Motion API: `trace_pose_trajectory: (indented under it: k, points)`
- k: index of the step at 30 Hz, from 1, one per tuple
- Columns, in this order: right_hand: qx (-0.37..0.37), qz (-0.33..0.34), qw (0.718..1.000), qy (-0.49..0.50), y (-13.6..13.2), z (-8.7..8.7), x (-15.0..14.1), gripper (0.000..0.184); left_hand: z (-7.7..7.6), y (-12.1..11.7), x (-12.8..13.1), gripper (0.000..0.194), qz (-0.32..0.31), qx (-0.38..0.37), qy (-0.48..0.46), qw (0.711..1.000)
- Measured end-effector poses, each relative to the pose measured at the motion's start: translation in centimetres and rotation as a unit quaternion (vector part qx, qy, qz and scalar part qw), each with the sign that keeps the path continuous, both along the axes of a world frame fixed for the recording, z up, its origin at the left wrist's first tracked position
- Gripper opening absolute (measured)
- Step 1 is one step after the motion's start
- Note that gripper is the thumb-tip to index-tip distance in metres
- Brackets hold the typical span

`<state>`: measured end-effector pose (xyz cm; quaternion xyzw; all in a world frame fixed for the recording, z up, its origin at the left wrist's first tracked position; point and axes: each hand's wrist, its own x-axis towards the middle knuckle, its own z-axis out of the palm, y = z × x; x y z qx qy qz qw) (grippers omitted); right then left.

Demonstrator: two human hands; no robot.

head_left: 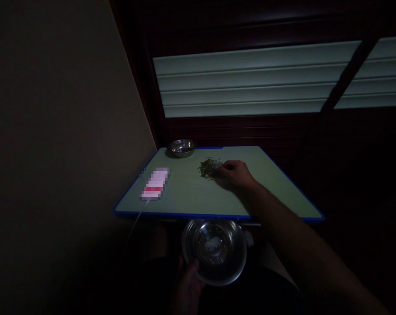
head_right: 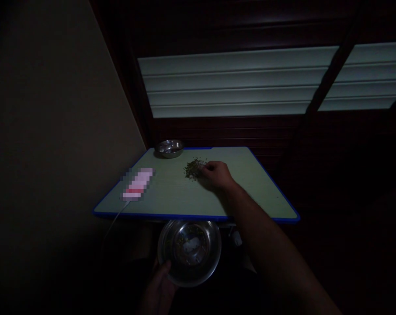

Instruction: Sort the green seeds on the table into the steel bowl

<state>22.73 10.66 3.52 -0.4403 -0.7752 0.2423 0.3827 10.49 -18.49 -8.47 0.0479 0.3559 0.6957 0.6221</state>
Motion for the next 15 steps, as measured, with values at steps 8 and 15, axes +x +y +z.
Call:
trace_pose_trajectory:
  k: [8,15]
  points:
    - [-0.013,0.041,0.999,-0.004,0.3,-0.4,1.4,0.020,0.0,0.1,-0.2,0.069,0.014,-0.033,0.008,0.999]
    - [0.037,0.063,0.997,-0.040,0.4,-1.2,1.1,0.020,-0.2,0.0,-0.3,0.066,0.007,-0.020,0.011,1.000]
